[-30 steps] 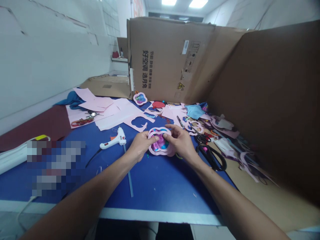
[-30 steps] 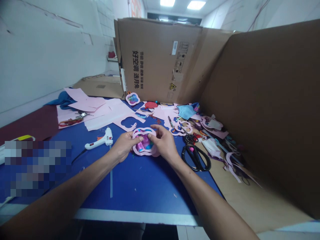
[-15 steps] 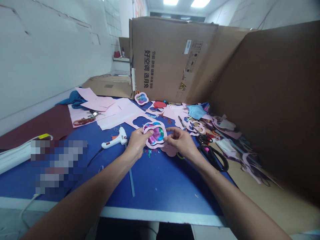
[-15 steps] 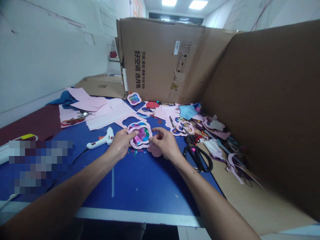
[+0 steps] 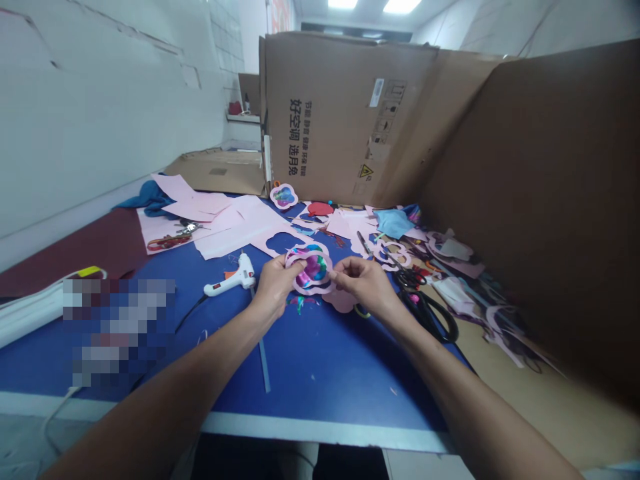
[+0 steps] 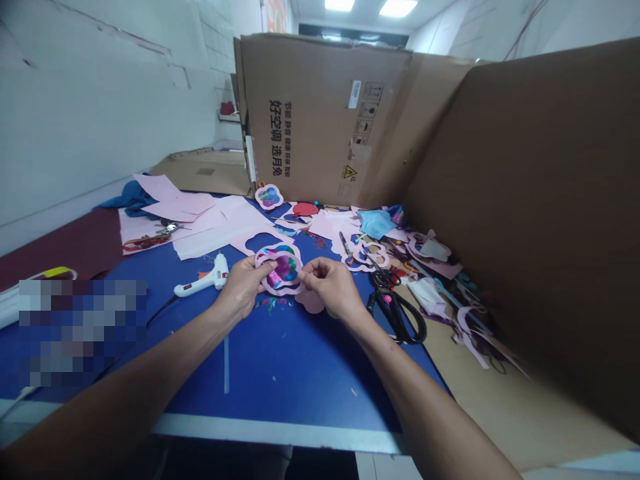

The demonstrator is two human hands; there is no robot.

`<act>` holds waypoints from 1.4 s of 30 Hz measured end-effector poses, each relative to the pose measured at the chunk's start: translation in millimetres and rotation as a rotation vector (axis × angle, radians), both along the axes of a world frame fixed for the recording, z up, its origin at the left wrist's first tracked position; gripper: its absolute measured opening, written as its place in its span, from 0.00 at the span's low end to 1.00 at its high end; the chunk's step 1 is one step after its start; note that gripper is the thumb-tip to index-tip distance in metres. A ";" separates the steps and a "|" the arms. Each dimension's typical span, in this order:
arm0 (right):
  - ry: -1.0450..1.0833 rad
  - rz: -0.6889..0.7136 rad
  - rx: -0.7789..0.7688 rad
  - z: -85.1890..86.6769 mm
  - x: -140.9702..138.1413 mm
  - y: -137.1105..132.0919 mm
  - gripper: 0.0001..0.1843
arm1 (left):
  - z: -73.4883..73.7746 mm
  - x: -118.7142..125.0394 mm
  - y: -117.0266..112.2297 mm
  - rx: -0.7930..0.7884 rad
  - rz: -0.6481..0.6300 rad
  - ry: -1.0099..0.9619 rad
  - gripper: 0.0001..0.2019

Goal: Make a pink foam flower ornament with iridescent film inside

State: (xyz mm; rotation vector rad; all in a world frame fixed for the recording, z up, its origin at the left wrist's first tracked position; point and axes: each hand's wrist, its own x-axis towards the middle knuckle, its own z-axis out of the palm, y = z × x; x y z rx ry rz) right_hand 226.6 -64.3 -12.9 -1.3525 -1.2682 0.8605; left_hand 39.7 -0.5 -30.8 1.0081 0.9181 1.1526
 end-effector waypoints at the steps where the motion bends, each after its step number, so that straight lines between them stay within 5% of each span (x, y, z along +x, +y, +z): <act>1: 0.018 0.006 -0.008 0.8 -0.5 -0.1 0.23 | 0.2 0.2 -0.4 -0.003 -0.002 0.002 0.16; 22: 0.017 -0.174 -0.013 0.3 -8.6 0.5 0.14 | -1.4 6.9 -5.4 -0.024 -0.092 -0.015 0.15; 34: 0.302 -0.112 -0.078 -5.5 -8.0 5.5 0.30 | 0.3 6.1 -5.4 -0.058 -0.123 -0.009 0.14; 42: 0.342 -0.039 -0.062 -8.3 -9.7 7.0 0.27 | 2.5 6.0 -8.6 -0.071 -0.159 0.020 0.16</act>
